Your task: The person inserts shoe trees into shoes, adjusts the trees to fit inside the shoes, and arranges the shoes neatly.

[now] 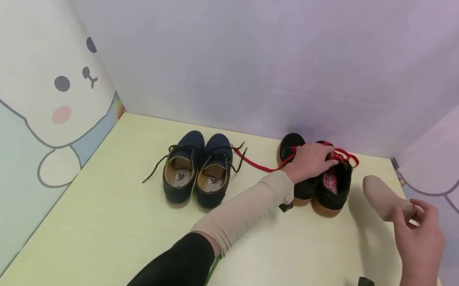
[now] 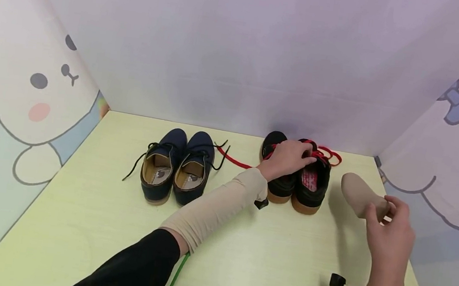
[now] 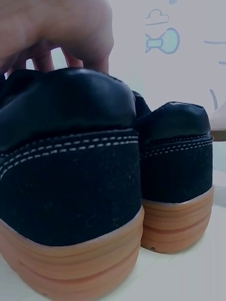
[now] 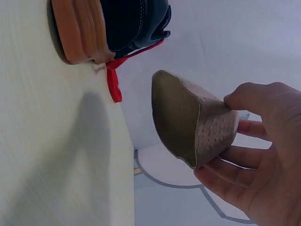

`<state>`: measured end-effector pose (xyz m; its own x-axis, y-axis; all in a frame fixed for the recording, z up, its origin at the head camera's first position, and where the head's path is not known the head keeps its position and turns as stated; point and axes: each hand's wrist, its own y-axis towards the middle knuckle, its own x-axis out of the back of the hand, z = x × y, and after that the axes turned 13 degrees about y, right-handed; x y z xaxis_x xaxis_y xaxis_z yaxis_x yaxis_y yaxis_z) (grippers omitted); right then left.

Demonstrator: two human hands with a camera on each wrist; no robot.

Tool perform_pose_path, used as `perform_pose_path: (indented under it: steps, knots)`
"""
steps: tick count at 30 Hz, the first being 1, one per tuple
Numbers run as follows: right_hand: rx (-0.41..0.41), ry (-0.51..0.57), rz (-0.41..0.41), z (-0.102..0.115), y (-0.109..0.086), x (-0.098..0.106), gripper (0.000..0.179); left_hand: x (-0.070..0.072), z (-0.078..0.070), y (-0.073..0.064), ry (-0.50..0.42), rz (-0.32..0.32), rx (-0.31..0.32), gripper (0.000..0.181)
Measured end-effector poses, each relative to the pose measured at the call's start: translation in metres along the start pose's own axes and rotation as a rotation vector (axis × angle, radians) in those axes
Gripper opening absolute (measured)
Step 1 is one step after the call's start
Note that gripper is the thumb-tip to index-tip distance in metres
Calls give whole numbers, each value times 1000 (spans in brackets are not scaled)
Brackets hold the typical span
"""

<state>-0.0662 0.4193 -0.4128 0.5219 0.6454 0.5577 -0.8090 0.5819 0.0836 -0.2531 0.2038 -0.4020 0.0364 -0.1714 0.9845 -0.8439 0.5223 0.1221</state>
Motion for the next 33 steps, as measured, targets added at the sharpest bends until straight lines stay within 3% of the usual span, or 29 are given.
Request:
perform_pose_path:
  steps: [8, 24, 33]
  knots:
    - [4, 17, -50, 16, -8, 3, 53, 2, 0, 0, -1, 1, 0, 24]
    - [86, 131, -54, 36, -22, 3, 43, 2, 0, -1, -8, 5, 20, 22]
    - [115, 125, -27, 36, -26, 3, 43, 4, -1, -2, 4, 9, 19, 23]
